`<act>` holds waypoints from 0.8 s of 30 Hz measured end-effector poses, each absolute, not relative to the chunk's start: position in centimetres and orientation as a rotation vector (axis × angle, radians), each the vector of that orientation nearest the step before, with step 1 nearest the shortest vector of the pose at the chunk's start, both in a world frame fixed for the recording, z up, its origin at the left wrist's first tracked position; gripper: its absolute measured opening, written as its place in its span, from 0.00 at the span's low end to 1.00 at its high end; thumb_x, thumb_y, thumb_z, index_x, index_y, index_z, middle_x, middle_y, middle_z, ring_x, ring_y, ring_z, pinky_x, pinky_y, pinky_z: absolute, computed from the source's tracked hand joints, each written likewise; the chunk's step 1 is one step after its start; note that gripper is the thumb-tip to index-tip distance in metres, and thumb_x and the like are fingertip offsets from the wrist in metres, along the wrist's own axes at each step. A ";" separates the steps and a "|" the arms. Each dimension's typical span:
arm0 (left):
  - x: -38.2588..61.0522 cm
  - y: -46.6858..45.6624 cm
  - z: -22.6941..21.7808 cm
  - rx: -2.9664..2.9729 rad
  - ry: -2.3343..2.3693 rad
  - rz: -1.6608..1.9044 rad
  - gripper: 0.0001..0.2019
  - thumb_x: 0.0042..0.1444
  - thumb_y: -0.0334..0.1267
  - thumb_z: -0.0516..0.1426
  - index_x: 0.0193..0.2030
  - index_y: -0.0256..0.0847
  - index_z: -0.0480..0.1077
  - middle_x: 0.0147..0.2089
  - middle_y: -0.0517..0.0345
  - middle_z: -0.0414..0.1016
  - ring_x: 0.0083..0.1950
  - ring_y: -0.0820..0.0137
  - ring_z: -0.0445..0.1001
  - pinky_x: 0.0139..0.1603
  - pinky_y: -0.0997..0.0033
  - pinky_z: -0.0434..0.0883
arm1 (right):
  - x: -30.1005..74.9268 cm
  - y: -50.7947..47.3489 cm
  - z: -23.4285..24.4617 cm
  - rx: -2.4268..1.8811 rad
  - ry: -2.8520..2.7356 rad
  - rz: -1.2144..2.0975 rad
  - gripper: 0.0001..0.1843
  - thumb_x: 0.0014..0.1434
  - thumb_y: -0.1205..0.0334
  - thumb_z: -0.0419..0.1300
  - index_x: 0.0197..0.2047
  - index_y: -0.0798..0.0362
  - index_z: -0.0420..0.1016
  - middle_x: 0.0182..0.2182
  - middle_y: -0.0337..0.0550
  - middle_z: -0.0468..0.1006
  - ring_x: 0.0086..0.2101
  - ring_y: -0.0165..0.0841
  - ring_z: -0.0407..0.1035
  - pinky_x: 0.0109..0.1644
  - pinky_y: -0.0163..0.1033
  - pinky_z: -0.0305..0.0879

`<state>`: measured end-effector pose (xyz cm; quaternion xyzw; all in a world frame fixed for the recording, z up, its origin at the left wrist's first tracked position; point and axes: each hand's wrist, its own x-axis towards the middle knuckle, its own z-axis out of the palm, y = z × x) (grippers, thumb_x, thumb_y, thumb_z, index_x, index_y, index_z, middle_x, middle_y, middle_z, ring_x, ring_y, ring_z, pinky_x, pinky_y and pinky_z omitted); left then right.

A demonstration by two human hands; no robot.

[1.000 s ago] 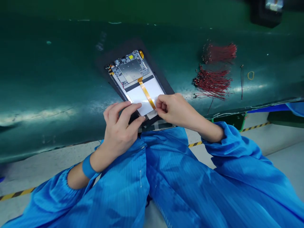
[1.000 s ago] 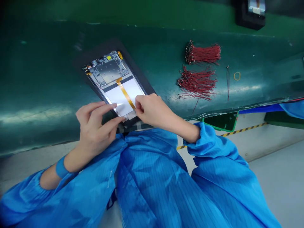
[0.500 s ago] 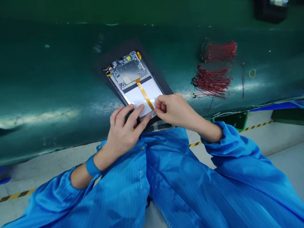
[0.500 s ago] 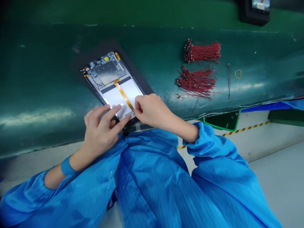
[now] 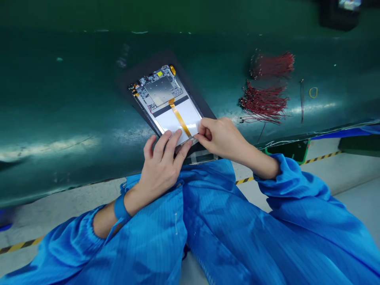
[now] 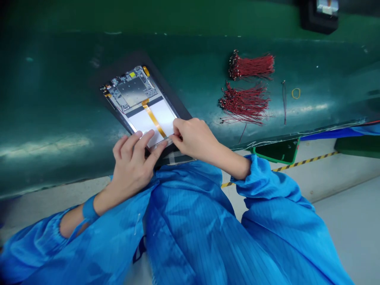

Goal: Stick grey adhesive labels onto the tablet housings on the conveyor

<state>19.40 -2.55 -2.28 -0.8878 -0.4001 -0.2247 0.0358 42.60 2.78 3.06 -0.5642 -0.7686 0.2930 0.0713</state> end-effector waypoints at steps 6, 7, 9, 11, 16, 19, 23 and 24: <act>20.2 -3.3 -3.4 -2.703 -1.280 -0.667 0.25 0.72 0.30 0.55 0.75 0.36 0.67 0.75 0.32 0.66 0.75 0.47 0.66 0.71 0.46 0.66 | 45.8 0.6 -0.6 -1.164 -2.526 0.410 0.20 0.72 0.63 0.56 0.63 0.40 0.79 0.52 0.49 0.74 0.51 0.42 0.66 0.54 0.49 0.64; 20.1 -3.4 -3.6 -2.690 -1.289 -0.678 0.27 0.72 0.29 0.55 0.76 0.38 0.66 0.77 0.32 0.64 0.76 0.48 0.65 0.71 0.46 0.65 | 46.2 0.5 -1.1 -1.155 -2.542 0.355 0.22 0.72 0.62 0.57 0.65 0.37 0.78 0.54 0.49 0.73 0.53 0.44 0.64 0.56 0.52 0.63; 19.9 -3.7 -3.9 -2.687 -1.316 -0.698 0.30 0.70 0.28 0.56 0.78 0.42 0.63 0.80 0.33 0.57 0.78 0.48 0.63 0.72 0.45 0.65 | 46.8 0.4 -1.7 -1.184 -2.540 0.286 0.25 0.71 0.60 0.59 0.67 0.31 0.76 0.58 0.48 0.71 0.56 0.46 0.62 0.59 0.56 0.61; 19.6 -3.9 -3.9 -2.706 -1.357 -0.712 0.34 0.68 0.26 0.56 0.80 0.45 0.61 0.82 0.35 0.52 0.79 0.47 0.61 0.73 0.43 0.63 | 47.2 0.4 -1.9 -1.224 -2.513 0.269 0.26 0.70 0.59 0.60 0.67 0.29 0.76 0.60 0.47 0.70 0.57 0.48 0.61 0.59 0.59 0.59; 18.8 -4.1 -3.6 -2.718 -1.390 -0.727 0.37 0.65 0.24 0.57 0.80 0.47 0.60 0.82 0.37 0.53 0.79 0.48 0.60 0.75 0.42 0.62 | 48.0 0.5 -1.7 -1.234 -2.455 0.300 0.22 0.70 0.58 0.60 0.64 0.33 0.80 0.60 0.49 0.69 0.58 0.50 0.61 0.62 0.63 0.58; 18.6 -3.8 -3.1 -2.726 -1.372 -0.685 0.34 0.66 0.25 0.59 0.77 0.50 0.65 0.79 0.39 0.61 0.79 0.47 0.60 0.75 0.42 0.61 | 48.3 0.6 -2.2 -1.111 -2.502 0.313 0.24 0.71 0.58 0.60 0.68 0.34 0.76 0.63 0.50 0.67 0.62 0.49 0.60 0.64 0.61 0.61; 18.4 -2.9 -2.3 -2.793 -1.197 -0.556 0.30 0.68 0.28 0.58 0.75 0.48 0.68 0.72 0.43 0.72 0.75 0.49 0.65 0.75 0.44 0.61 | 48.5 1.0 -2.9 -0.971 -2.545 0.246 0.27 0.71 0.60 0.60 0.71 0.35 0.72 0.66 0.51 0.67 0.63 0.47 0.60 0.63 0.57 0.64; 18.2 -2.7 -2.1 -2.803 -1.153 -0.524 0.29 0.68 0.28 0.58 0.75 0.48 0.68 0.72 0.44 0.72 0.73 0.50 0.66 0.75 0.45 0.61 | 48.6 1.0 -3.0 -0.961 -2.540 0.222 0.27 0.71 0.62 0.60 0.71 0.35 0.72 0.65 0.50 0.68 0.62 0.46 0.60 0.62 0.56 0.65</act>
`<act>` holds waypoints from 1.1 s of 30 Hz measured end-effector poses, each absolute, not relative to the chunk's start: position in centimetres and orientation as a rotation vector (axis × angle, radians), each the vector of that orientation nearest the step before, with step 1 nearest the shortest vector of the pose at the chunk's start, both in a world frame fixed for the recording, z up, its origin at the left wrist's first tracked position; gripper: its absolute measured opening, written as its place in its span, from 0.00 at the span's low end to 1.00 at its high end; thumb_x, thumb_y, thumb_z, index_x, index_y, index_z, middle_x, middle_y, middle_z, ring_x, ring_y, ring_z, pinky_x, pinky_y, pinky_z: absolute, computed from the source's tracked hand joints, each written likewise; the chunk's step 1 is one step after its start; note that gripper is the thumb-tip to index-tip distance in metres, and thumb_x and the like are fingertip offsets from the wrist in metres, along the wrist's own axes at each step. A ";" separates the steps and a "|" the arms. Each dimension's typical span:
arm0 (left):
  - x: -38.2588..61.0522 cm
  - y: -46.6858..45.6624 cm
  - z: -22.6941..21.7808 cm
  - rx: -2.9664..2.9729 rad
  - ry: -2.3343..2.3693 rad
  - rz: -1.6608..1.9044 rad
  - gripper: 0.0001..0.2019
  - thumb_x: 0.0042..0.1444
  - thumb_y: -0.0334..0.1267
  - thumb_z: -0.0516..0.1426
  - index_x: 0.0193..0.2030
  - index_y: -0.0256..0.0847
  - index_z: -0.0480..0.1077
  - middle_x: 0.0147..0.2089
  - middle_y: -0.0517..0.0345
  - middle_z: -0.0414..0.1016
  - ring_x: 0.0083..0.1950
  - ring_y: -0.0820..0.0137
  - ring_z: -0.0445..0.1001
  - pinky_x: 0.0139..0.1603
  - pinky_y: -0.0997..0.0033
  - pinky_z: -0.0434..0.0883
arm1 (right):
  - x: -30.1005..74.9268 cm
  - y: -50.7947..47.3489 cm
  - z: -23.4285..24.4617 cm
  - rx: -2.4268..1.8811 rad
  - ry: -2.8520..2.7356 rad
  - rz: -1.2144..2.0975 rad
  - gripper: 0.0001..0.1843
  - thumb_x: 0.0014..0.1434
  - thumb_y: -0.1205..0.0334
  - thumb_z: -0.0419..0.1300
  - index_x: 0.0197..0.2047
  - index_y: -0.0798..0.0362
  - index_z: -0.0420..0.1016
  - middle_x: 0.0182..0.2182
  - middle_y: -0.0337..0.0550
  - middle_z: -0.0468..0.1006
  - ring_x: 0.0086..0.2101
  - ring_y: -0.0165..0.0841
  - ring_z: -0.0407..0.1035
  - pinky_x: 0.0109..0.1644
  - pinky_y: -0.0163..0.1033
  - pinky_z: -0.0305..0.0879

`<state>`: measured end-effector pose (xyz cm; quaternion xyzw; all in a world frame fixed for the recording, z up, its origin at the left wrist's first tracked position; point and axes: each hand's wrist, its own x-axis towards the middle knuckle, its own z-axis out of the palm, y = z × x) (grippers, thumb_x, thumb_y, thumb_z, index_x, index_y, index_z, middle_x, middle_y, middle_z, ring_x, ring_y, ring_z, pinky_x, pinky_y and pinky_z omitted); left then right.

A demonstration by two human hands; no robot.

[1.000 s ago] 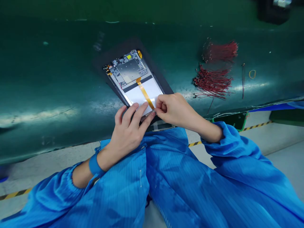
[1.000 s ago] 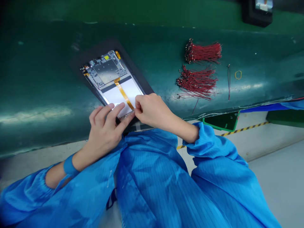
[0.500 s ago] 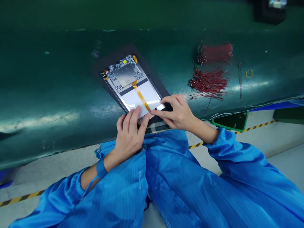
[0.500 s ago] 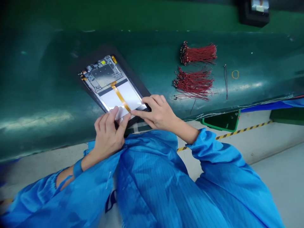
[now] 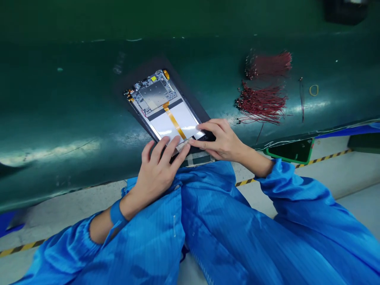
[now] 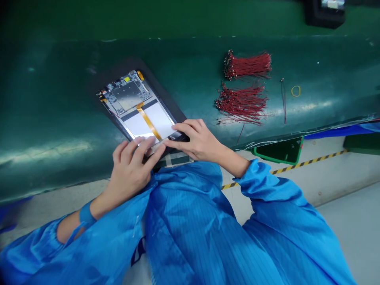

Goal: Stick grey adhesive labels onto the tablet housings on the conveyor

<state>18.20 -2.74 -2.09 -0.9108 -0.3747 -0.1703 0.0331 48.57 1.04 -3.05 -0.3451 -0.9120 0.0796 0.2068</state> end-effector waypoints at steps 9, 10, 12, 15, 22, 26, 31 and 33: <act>14.6 -2.4 -1.5 -2.834 -1.106 -0.438 0.35 0.67 0.28 0.60 0.78 0.58 0.65 0.74 0.51 0.70 0.73 0.51 0.67 0.76 0.44 0.61 | 46.8 0.0 -4.0 -1.133 -2.467 0.259 0.31 0.70 0.70 0.58 0.69 0.30 0.73 0.61 0.46 0.74 0.61 0.44 0.64 0.61 0.56 0.66; 14.4 -2.3 -1.5 -2.850 -1.115 -0.425 0.36 0.67 0.27 0.60 0.78 0.58 0.63 0.75 0.51 0.69 0.74 0.50 0.67 0.76 0.43 0.60 | 46.5 -0.1 -4.0 -1.140 -2.443 0.239 0.30 0.70 0.70 0.58 0.68 0.32 0.74 0.61 0.47 0.74 0.61 0.45 0.64 0.60 0.56 0.66; 14.3 -2.1 -1.4 -2.892 -1.136 -0.383 0.40 0.64 0.25 0.60 0.80 0.58 0.60 0.78 0.50 0.64 0.75 0.46 0.66 0.76 0.39 0.60 | 46.8 -0.3 -3.7 -1.100 -2.409 0.217 0.27 0.71 0.70 0.57 0.67 0.36 0.75 0.59 0.48 0.75 0.60 0.44 0.65 0.58 0.54 0.67; 14.2 -2.0 -1.5 -2.956 -1.186 -0.439 0.46 0.61 0.26 0.62 0.82 0.61 0.55 0.82 0.50 0.57 0.76 0.38 0.65 0.74 0.32 0.64 | 50.1 -0.1 -2.2 -1.193 -2.275 0.192 0.19 0.72 0.67 0.54 0.61 0.44 0.76 0.53 0.48 0.77 0.53 0.42 0.69 0.56 0.52 0.68; 16.7 -2.2 -1.6 -2.928 -1.591 -0.790 0.53 0.63 0.46 0.67 0.86 0.52 0.41 0.85 0.45 0.43 0.80 0.30 0.54 0.78 0.30 0.62 | 57.3 0.3 -0.2 -1.841 -2.166 0.140 0.04 0.67 0.61 0.60 0.43 0.50 0.75 0.43 0.49 0.75 0.48 0.48 0.65 0.53 0.55 0.63; 16.0 -1.4 -2.0 -2.839 -1.516 -0.858 0.55 0.60 0.46 0.69 0.86 0.45 0.42 0.83 0.37 0.49 0.79 0.29 0.57 0.75 0.28 0.65 | 56.6 1.0 -1.3 -1.855 -2.305 0.238 0.07 0.69 0.66 0.53 0.40 0.50 0.70 0.41 0.51 0.73 0.46 0.47 0.64 0.49 0.52 0.61; 15.5 0.0 -0.5 -2.808 -1.450 -1.016 0.43 0.58 0.45 0.68 0.79 0.44 0.61 0.74 0.35 0.66 0.72 0.30 0.67 0.70 0.23 0.65 | 56.0 1.4 -1.7 -1.734 -2.385 0.208 0.09 0.69 0.70 0.48 0.38 0.49 0.65 0.39 0.51 0.72 0.43 0.46 0.61 0.46 0.49 0.58; 17.0 0.4 0.7 -2.871 -1.389 -1.076 0.29 0.61 0.39 0.66 0.69 0.43 0.71 0.67 0.36 0.73 0.68 0.34 0.72 0.67 0.26 0.68 | 55.5 1.6 -1.6 -1.643 -2.354 0.246 0.10 0.69 0.71 0.47 0.38 0.48 0.62 0.39 0.50 0.71 0.42 0.45 0.61 0.46 0.49 0.59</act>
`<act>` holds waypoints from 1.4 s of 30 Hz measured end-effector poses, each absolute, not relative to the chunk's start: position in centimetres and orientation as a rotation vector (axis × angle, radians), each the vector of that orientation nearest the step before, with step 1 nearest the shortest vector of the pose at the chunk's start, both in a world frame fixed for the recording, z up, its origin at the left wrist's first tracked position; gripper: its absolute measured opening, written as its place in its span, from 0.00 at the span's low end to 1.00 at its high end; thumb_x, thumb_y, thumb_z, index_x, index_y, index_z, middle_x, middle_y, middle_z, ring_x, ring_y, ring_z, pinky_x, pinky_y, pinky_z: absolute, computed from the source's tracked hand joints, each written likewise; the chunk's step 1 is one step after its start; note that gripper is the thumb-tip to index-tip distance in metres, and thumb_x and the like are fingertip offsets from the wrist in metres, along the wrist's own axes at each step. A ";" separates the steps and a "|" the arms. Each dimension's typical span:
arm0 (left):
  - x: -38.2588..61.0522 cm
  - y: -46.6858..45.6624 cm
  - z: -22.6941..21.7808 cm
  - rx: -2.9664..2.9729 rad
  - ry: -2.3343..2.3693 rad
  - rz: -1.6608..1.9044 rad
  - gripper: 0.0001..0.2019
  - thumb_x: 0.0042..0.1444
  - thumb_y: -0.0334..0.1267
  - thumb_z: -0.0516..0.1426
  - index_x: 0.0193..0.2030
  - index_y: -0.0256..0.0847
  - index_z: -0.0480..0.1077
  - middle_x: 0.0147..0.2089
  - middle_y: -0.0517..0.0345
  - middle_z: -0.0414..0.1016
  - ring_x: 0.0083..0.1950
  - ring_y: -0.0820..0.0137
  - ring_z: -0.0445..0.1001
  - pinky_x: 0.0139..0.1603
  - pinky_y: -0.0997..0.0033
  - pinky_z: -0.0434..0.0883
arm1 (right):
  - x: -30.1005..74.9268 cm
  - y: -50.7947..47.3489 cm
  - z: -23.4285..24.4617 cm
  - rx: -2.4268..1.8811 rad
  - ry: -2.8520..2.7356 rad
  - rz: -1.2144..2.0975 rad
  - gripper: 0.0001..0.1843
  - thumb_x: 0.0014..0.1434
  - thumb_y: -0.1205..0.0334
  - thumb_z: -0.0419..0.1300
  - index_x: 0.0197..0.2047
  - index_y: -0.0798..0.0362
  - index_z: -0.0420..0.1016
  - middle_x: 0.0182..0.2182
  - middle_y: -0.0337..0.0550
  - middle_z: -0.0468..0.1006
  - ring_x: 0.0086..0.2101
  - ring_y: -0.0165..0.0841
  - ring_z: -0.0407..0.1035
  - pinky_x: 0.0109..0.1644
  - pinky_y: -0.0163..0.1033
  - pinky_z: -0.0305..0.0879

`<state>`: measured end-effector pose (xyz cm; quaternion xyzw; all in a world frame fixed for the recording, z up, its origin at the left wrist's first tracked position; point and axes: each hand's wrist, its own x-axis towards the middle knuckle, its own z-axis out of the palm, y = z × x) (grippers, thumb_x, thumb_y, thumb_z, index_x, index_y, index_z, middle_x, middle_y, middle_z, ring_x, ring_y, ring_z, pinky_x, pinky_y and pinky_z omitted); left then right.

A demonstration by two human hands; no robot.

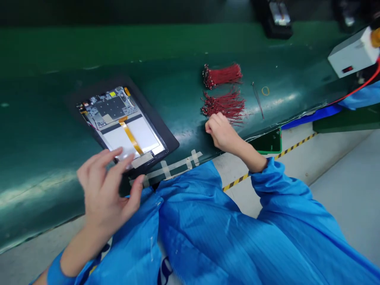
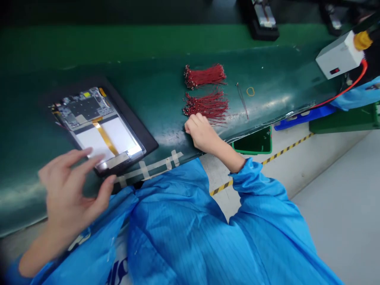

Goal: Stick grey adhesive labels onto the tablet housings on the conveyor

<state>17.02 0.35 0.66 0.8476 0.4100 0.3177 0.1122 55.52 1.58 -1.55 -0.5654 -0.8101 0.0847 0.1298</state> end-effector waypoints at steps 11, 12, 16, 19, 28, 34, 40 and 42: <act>26.1 6.2 1.4 2.019 1.086 0.732 0.20 0.66 0.36 0.59 0.64 0.40 0.71 0.53 0.51 0.82 0.35 0.71 0.78 0.33 0.71 0.75 | 48.9 5.4 -0.3 -1.136 -2.118 0.783 0.05 0.73 0.65 0.45 0.49 0.49 0.60 0.40 0.43 0.74 0.41 0.35 0.69 0.49 0.41 0.65; 26.2 6.6 1.6 1.971 1.108 0.712 0.21 0.65 0.38 0.60 0.64 0.40 0.72 0.51 0.52 0.82 0.33 0.72 0.77 0.31 0.72 0.74 | 48.4 5.5 -0.2 -1.104 -2.090 0.848 0.08 0.73 0.65 0.45 0.53 0.49 0.59 0.40 0.41 0.74 0.40 0.33 0.69 0.49 0.39 0.66; 25.8 6.4 2.8 1.960 1.179 0.726 0.10 0.63 0.40 0.63 0.50 0.45 0.80 0.31 0.63 0.78 0.24 0.74 0.70 0.25 0.74 0.66 | 46.8 5.1 0.8 -1.056 -2.016 1.003 0.16 0.73 0.66 0.46 0.62 0.50 0.53 0.41 0.37 0.77 0.41 0.31 0.73 0.50 0.36 0.67; 25.2 5.2 3.7 1.973 1.247 0.840 0.04 0.63 0.37 0.64 0.43 0.46 0.81 0.29 0.64 0.78 0.24 0.75 0.70 0.26 0.74 0.65 | 45.9 4.4 1.8 -1.043 -1.977 0.997 0.16 0.73 0.65 0.47 0.62 0.51 0.54 0.42 0.39 0.78 0.42 0.31 0.74 0.49 0.37 0.67; 22.8 3.1 3.5 1.709 1.227 0.878 0.04 0.62 0.37 0.65 0.42 0.41 0.80 0.33 0.59 0.80 0.28 0.75 0.74 0.26 0.76 0.67 | 43.5 3.9 1.9 -1.017 -1.943 0.976 0.15 0.71 0.67 0.52 0.60 0.51 0.58 0.36 0.35 0.79 0.35 0.29 0.74 0.40 0.35 0.64; 22.1 2.4 3.5 1.664 1.256 0.968 0.05 0.66 0.38 0.62 0.39 0.40 0.77 0.35 0.58 0.80 0.29 0.74 0.75 0.27 0.74 0.68 | 42.5 3.4 3.0 -1.030 -1.961 0.963 0.05 0.70 0.66 0.57 0.49 0.51 0.69 0.32 0.34 0.77 0.30 0.27 0.68 0.36 0.34 0.61; 21.1 1.7 2.1 2.131 1.176 1.082 0.06 0.70 0.37 0.60 0.45 0.43 0.80 0.41 0.55 0.82 0.38 0.68 0.79 0.37 0.66 0.73 | 43.1 3.8 3.3 -1.053 -1.954 1.043 0.05 0.67 0.67 0.59 0.38 0.52 0.72 0.30 0.35 0.72 0.28 0.27 0.62 0.32 0.35 0.57; 20.4 1.5 1.3 2.249 1.215 1.041 0.08 0.71 0.36 0.58 0.50 0.42 0.79 0.46 0.52 0.83 0.45 0.64 0.80 0.44 0.62 0.76 | 43.6 4.0 2.7 -1.050 -2.071 0.933 0.05 0.66 0.68 0.59 0.37 0.52 0.72 0.31 0.37 0.73 0.30 0.28 0.64 0.36 0.36 0.59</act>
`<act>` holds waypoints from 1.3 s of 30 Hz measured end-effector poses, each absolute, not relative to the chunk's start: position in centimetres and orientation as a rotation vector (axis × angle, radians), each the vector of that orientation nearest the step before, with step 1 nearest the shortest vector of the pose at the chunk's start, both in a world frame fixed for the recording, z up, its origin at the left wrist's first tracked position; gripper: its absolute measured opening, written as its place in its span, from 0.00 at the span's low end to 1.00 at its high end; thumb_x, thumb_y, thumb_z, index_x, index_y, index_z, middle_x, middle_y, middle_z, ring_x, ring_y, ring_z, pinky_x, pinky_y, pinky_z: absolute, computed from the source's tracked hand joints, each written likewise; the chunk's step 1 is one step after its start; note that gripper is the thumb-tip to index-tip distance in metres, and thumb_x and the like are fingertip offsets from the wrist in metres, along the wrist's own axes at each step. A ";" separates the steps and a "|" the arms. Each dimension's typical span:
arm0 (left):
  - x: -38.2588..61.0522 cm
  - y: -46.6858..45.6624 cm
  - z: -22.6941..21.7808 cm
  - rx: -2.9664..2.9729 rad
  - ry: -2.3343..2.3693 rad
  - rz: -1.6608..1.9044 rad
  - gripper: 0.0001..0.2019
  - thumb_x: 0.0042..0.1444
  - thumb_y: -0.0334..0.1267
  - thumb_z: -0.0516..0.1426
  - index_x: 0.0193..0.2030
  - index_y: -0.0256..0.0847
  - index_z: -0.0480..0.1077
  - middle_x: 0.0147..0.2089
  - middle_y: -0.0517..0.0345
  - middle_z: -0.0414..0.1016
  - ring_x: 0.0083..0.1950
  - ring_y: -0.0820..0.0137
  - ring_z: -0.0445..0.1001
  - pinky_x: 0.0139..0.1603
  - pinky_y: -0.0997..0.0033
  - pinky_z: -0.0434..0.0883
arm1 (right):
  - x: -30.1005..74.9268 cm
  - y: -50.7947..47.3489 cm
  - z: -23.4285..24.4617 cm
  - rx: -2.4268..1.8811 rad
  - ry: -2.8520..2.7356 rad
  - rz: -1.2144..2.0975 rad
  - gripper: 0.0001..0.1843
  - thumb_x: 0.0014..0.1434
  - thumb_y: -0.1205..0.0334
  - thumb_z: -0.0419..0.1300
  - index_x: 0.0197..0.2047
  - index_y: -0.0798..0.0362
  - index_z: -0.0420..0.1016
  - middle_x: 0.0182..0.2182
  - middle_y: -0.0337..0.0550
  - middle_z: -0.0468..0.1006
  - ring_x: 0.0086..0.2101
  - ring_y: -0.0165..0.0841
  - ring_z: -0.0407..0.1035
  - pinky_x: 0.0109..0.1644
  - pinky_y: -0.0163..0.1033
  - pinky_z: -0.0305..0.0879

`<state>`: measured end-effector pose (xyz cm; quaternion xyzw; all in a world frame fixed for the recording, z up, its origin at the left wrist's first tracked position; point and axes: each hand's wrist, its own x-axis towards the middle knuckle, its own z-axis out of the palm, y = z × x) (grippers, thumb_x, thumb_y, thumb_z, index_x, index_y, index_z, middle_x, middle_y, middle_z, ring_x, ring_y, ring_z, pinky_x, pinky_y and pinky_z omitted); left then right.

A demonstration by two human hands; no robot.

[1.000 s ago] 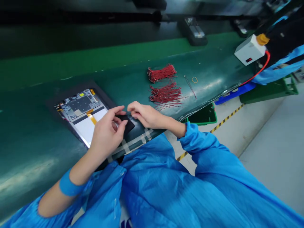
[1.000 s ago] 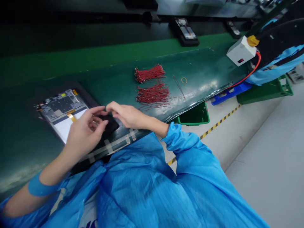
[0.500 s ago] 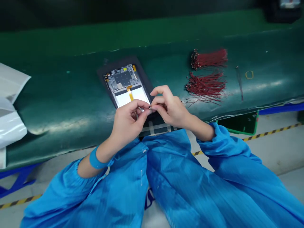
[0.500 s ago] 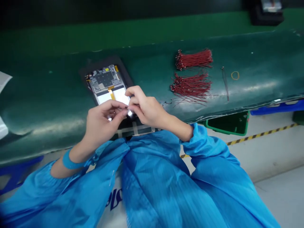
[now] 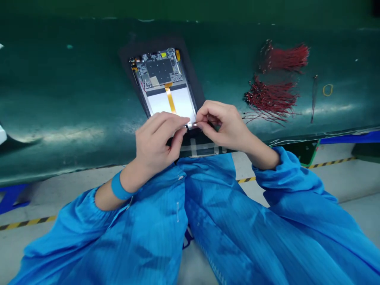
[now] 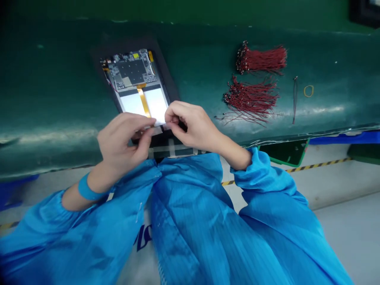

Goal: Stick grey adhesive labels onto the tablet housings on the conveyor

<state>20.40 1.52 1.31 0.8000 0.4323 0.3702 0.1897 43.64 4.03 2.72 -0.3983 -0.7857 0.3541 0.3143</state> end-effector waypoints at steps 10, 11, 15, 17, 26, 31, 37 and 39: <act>18.5 -0.6 -0.6 2.394 1.320 0.956 0.12 0.65 0.32 0.60 0.53 0.49 0.76 0.59 0.48 0.79 0.60 0.51 0.73 0.59 0.43 0.73 | 43.8 2.8 0.3 -0.995 -2.394 0.648 0.10 0.71 0.65 0.54 0.38 0.51 0.75 0.30 0.40 0.75 0.31 0.32 0.65 0.37 0.39 0.55; 18.5 -0.7 -0.7 2.389 1.316 0.948 0.12 0.65 0.31 0.60 0.53 0.49 0.76 0.60 0.48 0.79 0.60 0.51 0.72 0.60 0.43 0.73 | 43.7 2.8 0.2 -0.997 -2.405 0.637 0.10 0.71 0.66 0.54 0.38 0.52 0.75 0.30 0.40 0.75 0.31 0.32 0.65 0.37 0.39 0.55; 18.5 -0.8 -1.3 2.381 1.305 0.939 0.12 0.65 0.32 0.60 0.52 0.48 0.78 0.60 0.48 0.78 0.60 0.51 0.72 0.60 0.44 0.72 | 43.5 2.9 0.3 -1.033 -2.460 0.613 0.11 0.71 0.65 0.53 0.39 0.52 0.75 0.31 0.41 0.76 0.32 0.34 0.66 0.37 0.39 0.54; 18.4 -0.8 -1.6 2.381 1.276 0.960 0.13 0.63 0.31 0.60 0.52 0.48 0.78 0.60 0.47 0.78 0.60 0.52 0.72 0.59 0.45 0.72 | 43.6 3.0 0.4 -1.037 -2.492 0.613 0.11 0.72 0.65 0.52 0.39 0.52 0.75 0.31 0.42 0.76 0.33 0.34 0.66 0.38 0.39 0.54; 19.4 -0.4 -1.7 2.363 1.359 0.885 0.10 0.64 0.35 0.61 0.50 0.47 0.80 0.60 0.47 0.78 0.61 0.50 0.71 0.61 0.43 0.70 | 43.6 3.4 1.1 -1.076 -2.559 0.657 0.10 0.72 0.65 0.51 0.43 0.52 0.73 0.36 0.42 0.76 0.34 0.34 0.66 0.36 0.40 0.49; 20.0 -0.2 -1.6 2.378 1.360 0.915 0.08 0.65 0.35 0.61 0.48 0.46 0.80 0.60 0.47 0.78 0.61 0.50 0.71 0.61 0.42 0.69 | 43.7 3.2 0.6 -1.063 -2.558 0.594 0.11 0.74 0.65 0.50 0.45 0.52 0.73 0.38 0.43 0.77 0.36 0.34 0.67 0.37 0.39 0.51; 19.4 -0.6 -1.9 2.440 1.304 0.977 0.10 0.63 0.32 0.62 0.50 0.46 0.79 0.60 0.47 0.78 0.62 0.50 0.71 0.59 0.45 0.70 | 43.6 2.9 0.1 -1.045 -2.599 0.459 0.14 0.76 0.64 0.48 0.44 0.53 0.74 0.38 0.45 0.78 0.37 0.35 0.68 0.37 0.40 0.52; 19.2 -0.8 -2.1 2.467 1.286 1.006 0.12 0.62 0.31 0.63 0.50 0.47 0.79 0.60 0.47 0.78 0.62 0.50 0.71 0.59 0.44 0.70 | 43.6 2.9 0.0 -1.040 -2.597 0.429 0.14 0.76 0.65 0.48 0.44 0.53 0.74 0.38 0.45 0.78 0.37 0.35 0.68 0.37 0.40 0.53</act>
